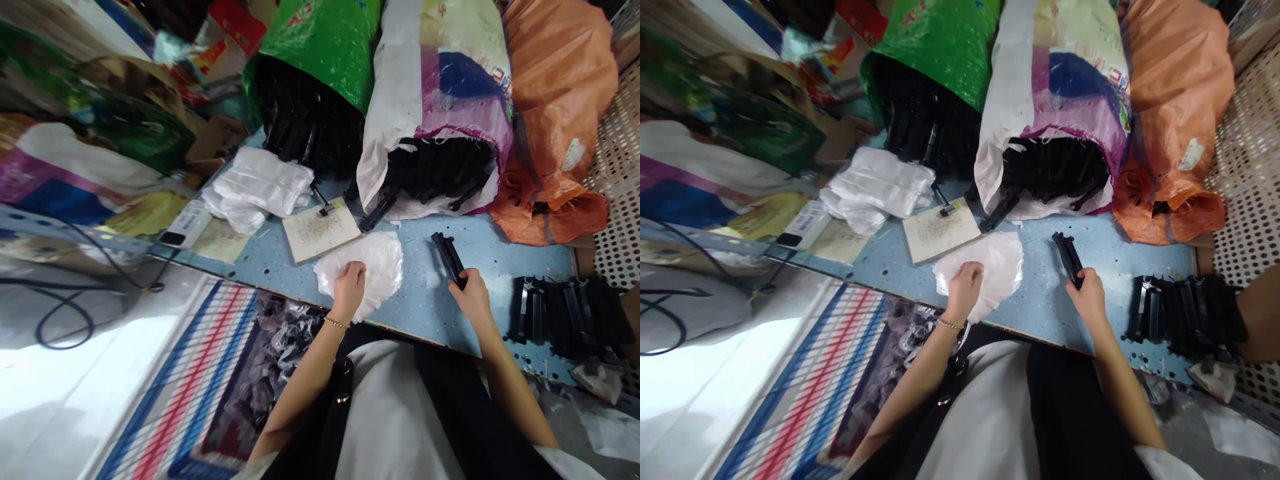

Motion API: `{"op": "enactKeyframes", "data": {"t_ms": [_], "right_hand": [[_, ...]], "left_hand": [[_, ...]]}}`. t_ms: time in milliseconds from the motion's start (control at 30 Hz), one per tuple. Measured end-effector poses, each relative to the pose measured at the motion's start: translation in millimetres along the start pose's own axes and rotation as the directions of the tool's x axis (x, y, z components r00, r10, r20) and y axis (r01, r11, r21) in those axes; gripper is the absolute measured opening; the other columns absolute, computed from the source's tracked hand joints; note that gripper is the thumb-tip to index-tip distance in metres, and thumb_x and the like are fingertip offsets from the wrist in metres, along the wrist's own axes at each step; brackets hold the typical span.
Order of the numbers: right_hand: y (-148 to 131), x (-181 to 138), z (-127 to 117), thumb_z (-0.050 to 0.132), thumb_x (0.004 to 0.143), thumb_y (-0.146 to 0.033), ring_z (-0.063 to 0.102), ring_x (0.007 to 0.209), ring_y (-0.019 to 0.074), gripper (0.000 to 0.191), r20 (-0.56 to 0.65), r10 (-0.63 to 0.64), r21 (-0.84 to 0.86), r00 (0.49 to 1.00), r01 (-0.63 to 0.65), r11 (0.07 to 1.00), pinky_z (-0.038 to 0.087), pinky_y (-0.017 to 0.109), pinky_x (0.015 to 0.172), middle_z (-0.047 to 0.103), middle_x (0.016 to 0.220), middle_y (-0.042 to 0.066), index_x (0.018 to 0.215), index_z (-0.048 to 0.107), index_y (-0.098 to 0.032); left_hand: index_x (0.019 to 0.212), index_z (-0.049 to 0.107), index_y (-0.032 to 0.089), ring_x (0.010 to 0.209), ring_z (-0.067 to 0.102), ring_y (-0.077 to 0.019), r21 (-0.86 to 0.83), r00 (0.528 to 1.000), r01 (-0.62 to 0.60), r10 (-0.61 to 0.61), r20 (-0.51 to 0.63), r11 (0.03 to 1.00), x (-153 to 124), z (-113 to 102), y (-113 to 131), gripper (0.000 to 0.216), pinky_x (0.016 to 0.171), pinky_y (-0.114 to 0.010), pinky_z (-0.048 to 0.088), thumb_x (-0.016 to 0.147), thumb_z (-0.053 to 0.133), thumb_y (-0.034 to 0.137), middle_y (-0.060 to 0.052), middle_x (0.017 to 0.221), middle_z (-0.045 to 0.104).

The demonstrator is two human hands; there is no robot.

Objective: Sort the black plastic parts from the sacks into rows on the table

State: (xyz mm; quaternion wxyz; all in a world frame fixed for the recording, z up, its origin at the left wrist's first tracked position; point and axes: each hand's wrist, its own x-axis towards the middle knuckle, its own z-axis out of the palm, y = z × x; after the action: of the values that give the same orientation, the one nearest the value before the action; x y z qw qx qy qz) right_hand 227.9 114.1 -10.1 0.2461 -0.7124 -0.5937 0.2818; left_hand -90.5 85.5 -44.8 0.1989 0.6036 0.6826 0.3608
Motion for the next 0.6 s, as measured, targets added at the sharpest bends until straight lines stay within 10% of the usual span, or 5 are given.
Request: {"op": "enactKeyframes", "data": {"t_ms": [133, 233, 333, 467, 600], "right_hand": [[-32, -15, 16, 0.065, 0.075, -0.052, 0.065, 0.079, 0.0236, 0.046, 0.556, 0.057, 0.627, 0.83, -0.462, 0.627, 0.053, 0.036, 0.067, 0.069, 0.094, 0.008, 0.109, 0.056, -0.023], [-49, -38, 46, 0.059, 0.08, -0.05, 0.063, 0.068, 0.0199, 0.039, 0.85, -0.071, 0.52, 0.522, -0.81, 0.269, 0.047, 0.027, 0.049, 0.072, 0.084, 0.01, 0.101, 0.064, -0.018], [-54, -52, 77, 0.06, 0.081, -0.044, 0.054, 0.056, 0.0126, 0.034, 0.934, -0.126, 0.345, 0.334, -0.936, 0.074, 0.041, 0.019, 0.04, 0.07, 0.076, 0.009, 0.095, 0.065, -0.014], [-55, -51, 89, 0.063, 0.079, -0.043, 0.047, 0.055, 0.0082, 0.039, 0.934, -0.234, 0.274, 0.269, -0.962, -0.014, 0.041, 0.014, 0.039, 0.064, 0.075, 0.006, 0.099, 0.064, -0.009], [-63, -42, 85, 0.058, 0.083, -0.044, 0.041, 0.053, 0.008, 0.035, 0.897, -0.284, 0.373, 0.34, -0.925, 0.069, 0.037, 0.014, 0.036, 0.059, 0.072, 0.001, 0.1, 0.062, -0.014]], "left_hand": [[0.101, 0.071, 0.019, 0.11, 0.067, -0.0225, 0.041, 0.996, -0.072, 0.07, 0.052, 0.997, -5, 0, -8, 0.034, 0.096, -0.039, 0.055, 0.087, 0.043, 0.005, -0.01, 0.115, 0.071], [0.117, 0.067, 0.017, 0.115, 0.065, -0.0241, -0.067, 0.993, -0.099, 0.103, 0.056, 0.993, -2, 1, -17, 0.041, 0.102, -0.043, 0.054, 0.083, 0.048, 0.004, -0.012, 0.121, 0.069], [0.13, 0.06, 0.014, 0.126, 0.059, -0.0274, -0.097, 0.991, -0.12, 0.126, 0.053, 0.988, 0, -6, -25, 0.057, 0.109, -0.049, 0.049, 0.076, 0.049, 0.0, -0.015, 0.128, 0.064], [0.145, 0.046, 0.015, 0.138, 0.049, -0.0277, 0.03, 0.989, -0.129, 0.126, 0.074, 0.991, -6, -21, -22, 0.065, 0.115, -0.048, 0.044, 0.081, 0.047, 0.001, -0.017, 0.145, 0.052], [0.154, 0.033, 0.018, 0.14, 0.048, -0.0255, 0.137, 0.949, -0.296, 0.276, 0.151, 0.945, -19, -24, 4, 0.066, 0.112, -0.041, 0.048, 0.09, 0.039, 0.003, -0.016, 0.154, 0.044]]}}
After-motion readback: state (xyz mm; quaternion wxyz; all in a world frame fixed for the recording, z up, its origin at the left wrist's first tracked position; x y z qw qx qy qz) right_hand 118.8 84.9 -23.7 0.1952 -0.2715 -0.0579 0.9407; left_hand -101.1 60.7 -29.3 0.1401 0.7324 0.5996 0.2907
